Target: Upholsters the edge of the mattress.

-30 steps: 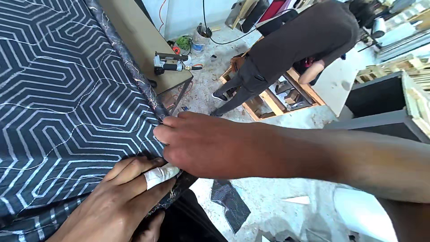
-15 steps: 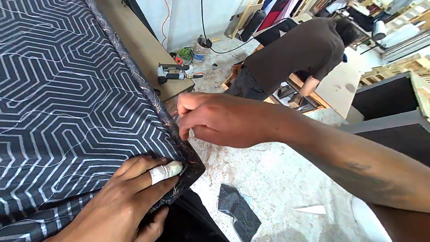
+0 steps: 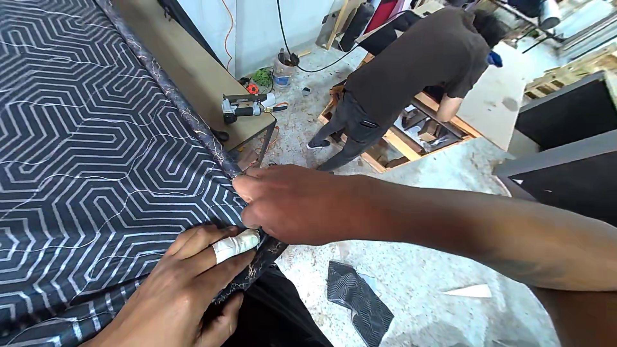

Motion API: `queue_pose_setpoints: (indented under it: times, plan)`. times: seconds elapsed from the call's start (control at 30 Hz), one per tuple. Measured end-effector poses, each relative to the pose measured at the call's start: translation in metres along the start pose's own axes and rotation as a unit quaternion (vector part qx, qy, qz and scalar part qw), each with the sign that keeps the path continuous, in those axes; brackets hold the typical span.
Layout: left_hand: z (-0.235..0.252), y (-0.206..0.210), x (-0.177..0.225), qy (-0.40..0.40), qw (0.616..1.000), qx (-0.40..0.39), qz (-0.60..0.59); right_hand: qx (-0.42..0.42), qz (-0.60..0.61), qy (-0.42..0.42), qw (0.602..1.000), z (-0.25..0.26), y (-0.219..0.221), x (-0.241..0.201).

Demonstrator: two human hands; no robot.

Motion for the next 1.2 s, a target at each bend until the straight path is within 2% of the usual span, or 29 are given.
queue_pose_setpoints:
  times: [0.17,0.3,0.37,0.43,0.53,0.63,0.77,0.93,1.03,1.1,1.17,1.2]
  plan:
    - [0.0,0.0,0.0,0.006,1.0,0.001,-0.001,0.03,-0.042,0.007,0.999,0.009,0.003,-0.01]
    - [0.0,-0.001,-0.001,0.006,1.0,0.003,-0.002,0.017,-0.038,0.017,0.999,0.012,0.007,-0.012]
    - [0.0,-0.001,-0.001,0.005,1.0,0.001,-0.003,0.008,-0.014,0.015,1.0,0.009,0.006,-0.009]
    - [-0.001,0.0,-0.002,0.006,1.0,-0.004,-0.005,0.03,0.066,0.019,0.997,0.002,0.002,0.004]
    - [0.0,0.002,-0.003,-0.001,1.0,-0.02,-0.011,0.102,0.179,0.114,0.972,-0.011,-0.011,0.058]
    - [0.001,0.001,-0.003,-0.01,0.999,-0.033,-0.013,0.166,0.177,0.2,0.949,-0.007,-0.002,0.137]
    - [0.004,0.002,-0.005,-0.031,0.997,-0.065,-0.025,0.155,0.161,0.286,0.932,0.038,0.061,0.254]
    - [0.006,0.002,-0.011,-0.081,0.992,-0.076,-0.058,0.126,0.113,0.299,0.939,0.126,0.159,0.383]
    - [0.008,0.0,-0.012,-0.104,0.99,-0.083,-0.053,0.079,0.084,0.291,0.95,0.161,0.206,0.424]
    - [0.007,-0.001,-0.012,-0.108,0.989,-0.093,-0.046,0.047,0.072,0.297,0.951,0.172,0.225,0.436]
    - [0.007,-0.003,-0.013,-0.114,0.988,-0.091,-0.056,0.048,0.074,0.307,0.948,0.175,0.227,0.434]
    - [0.008,-0.006,-0.015,-0.122,0.988,-0.076,-0.065,0.074,0.087,0.307,0.945,0.172,0.218,0.425]
Point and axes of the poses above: each hand's wrist, its own z-axis towards the middle knuckle, its own y-axis out of the palm, x = y × z, the point moved 7 cm from there along z, towards the middle knuckle, and after that the axes turned 8 degrees about x, right-handed, at the moved point
